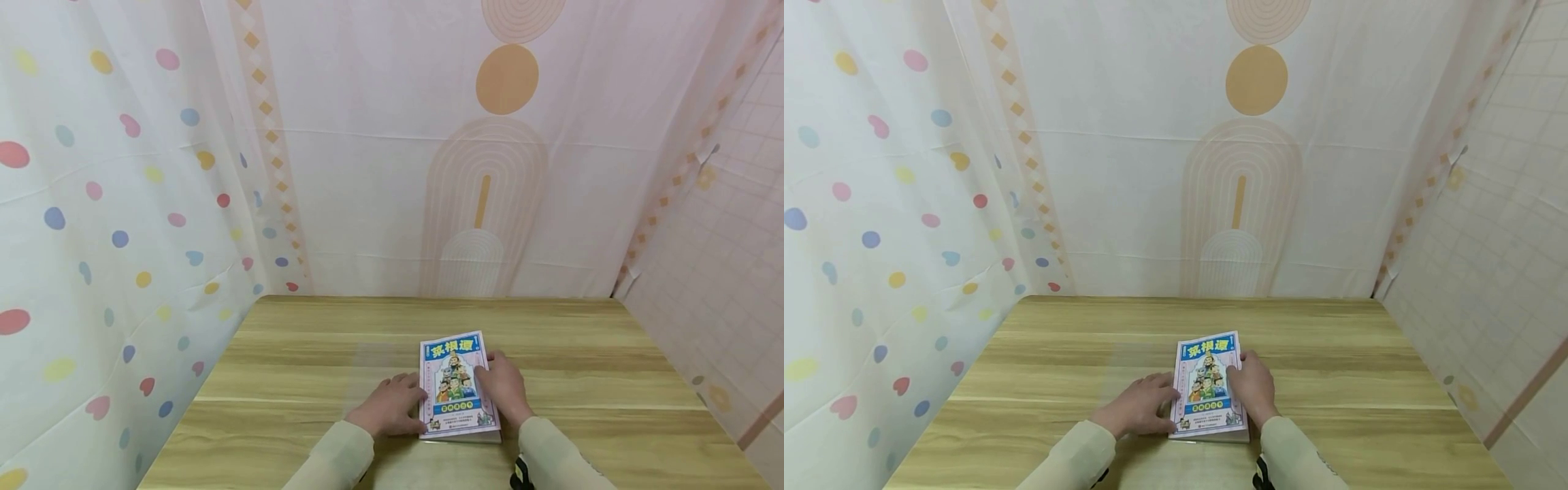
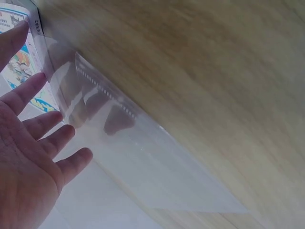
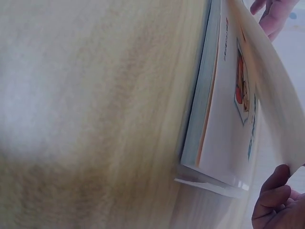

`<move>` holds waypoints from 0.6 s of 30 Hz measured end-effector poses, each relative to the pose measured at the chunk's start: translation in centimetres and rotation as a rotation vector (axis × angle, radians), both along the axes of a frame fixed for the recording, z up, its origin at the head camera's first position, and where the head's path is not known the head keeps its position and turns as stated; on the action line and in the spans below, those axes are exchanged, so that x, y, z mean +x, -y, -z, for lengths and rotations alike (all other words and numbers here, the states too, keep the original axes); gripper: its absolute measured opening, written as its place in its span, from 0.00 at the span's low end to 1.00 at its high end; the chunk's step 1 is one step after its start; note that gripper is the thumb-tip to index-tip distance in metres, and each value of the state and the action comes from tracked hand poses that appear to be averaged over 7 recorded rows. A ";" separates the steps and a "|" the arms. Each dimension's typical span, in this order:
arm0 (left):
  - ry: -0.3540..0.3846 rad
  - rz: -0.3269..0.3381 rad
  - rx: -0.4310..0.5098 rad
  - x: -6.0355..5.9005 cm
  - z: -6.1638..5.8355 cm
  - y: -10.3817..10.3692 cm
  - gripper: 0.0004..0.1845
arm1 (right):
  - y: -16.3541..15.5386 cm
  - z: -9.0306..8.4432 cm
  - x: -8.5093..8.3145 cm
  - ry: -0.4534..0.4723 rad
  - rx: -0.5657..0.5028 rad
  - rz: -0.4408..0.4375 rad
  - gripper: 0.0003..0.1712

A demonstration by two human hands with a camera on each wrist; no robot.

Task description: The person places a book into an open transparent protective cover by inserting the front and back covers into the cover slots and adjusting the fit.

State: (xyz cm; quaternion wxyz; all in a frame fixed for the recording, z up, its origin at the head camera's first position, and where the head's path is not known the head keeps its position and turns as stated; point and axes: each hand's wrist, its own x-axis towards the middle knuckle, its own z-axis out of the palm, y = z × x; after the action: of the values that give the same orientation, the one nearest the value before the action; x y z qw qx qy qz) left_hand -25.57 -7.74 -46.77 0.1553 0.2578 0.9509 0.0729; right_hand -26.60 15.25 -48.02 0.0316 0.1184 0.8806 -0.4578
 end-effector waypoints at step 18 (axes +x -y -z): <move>-0.041 0.031 0.013 0.1 0.0 -0.4 0.29 | 0.3 -1.2 -0.3 -0.067 -0.041 0.017 0.25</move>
State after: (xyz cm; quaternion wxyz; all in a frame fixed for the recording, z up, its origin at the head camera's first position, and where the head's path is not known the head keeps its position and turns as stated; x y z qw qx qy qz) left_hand -25.47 -7.38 -46.76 0.1352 0.2751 0.9492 0.0711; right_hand -26.90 14.90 -46.83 0.0007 0.1097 0.8706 -0.4796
